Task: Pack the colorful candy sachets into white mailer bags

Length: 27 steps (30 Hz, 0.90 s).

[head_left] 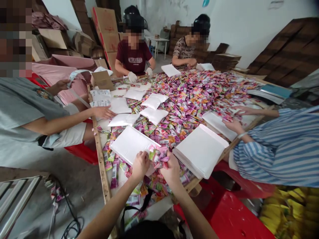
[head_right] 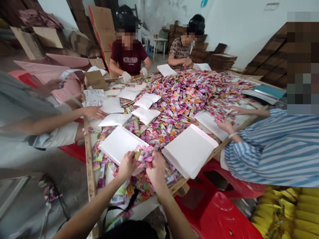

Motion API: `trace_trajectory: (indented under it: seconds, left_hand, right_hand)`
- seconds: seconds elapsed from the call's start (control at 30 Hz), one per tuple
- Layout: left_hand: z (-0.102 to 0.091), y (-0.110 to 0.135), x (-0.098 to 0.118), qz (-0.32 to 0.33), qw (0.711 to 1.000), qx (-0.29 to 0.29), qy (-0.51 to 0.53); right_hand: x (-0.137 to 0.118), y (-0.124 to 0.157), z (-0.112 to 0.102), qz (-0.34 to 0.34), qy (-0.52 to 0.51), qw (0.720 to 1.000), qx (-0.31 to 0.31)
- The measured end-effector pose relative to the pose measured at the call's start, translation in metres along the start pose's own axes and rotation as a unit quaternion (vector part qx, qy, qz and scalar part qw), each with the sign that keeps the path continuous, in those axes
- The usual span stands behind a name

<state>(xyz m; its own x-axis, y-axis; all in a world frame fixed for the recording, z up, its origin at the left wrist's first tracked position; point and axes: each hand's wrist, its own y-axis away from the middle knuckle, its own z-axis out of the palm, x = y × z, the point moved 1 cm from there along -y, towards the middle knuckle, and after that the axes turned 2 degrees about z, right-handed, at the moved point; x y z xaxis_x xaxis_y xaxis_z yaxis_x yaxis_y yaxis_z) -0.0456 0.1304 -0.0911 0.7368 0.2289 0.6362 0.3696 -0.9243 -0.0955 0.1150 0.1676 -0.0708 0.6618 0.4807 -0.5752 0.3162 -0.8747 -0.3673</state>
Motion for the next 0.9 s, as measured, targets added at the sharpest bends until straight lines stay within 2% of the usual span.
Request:
trace_trajectory:
  seconds: [0.1, 0.2, 0.27, 0.37, 0.43, 0.5, 0.57, 0.67, 0.77, 0.9]
  left_hand:
    - [-0.007, -0.014, -0.011, -0.043, 0.998, 0.01, 0.053]
    - [-0.018, -0.021, -0.003, -0.024, 0.998, 0.018, 0.063]
    - [-0.026, -0.018, 0.01, 0.017, 0.998, 0.015, 0.059]
    - [-0.034, -0.005, 0.024, 0.088, 0.996, 0.003, -0.012]
    - [-0.036, 0.005, 0.025, 0.093, 0.993, -0.003, -0.076]
    - [-0.035, 0.01, 0.02, 0.063, 0.992, -0.011, -0.105]
    - [-0.034, 0.009, 0.017, 0.035, 0.994, -0.009, -0.103]
    - [-0.036, -0.001, 0.02, 0.025, 0.995, 0.02, -0.09]
    - [-0.039, -0.011, 0.029, 0.055, 0.994, 0.027, -0.092]
    - [-0.041, -0.014, 0.034, 0.125, 0.985, 0.023, -0.116]
  right_hand:
    - [0.01, 0.016, 0.016, -0.102, 0.089, 0.989, -0.054]
    - [0.012, 0.021, 0.02, -0.142, 0.142, 0.973, -0.115]
    - [0.009, 0.01, 0.018, -0.11, 0.143, 0.973, -0.143]
    - [0.007, -0.022, 0.015, -0.01, 0.115, 0.975, -0.19]
    - [0.006, -0.04, 0.015, 0.046, 0.111, 0.964, -0.238]
    - [0.003, -0.048, 0.019, 0.084, 0.14, 0.95, -0.266]
    - [-0.005, -0.043, 0.024, 0.099, 0.194, 0.943, -0.251]
    - [-0.023, -0.024, 0.032, 0.06, 0.283, 0.939, -0.186]
    - [-0.035, -0.01, 0.037, 0.02, 0.337, 0.93, -0.144]
    - [-0.04, -0.009, 0.04, 0.01, 0.355, 0.921, -0.161]
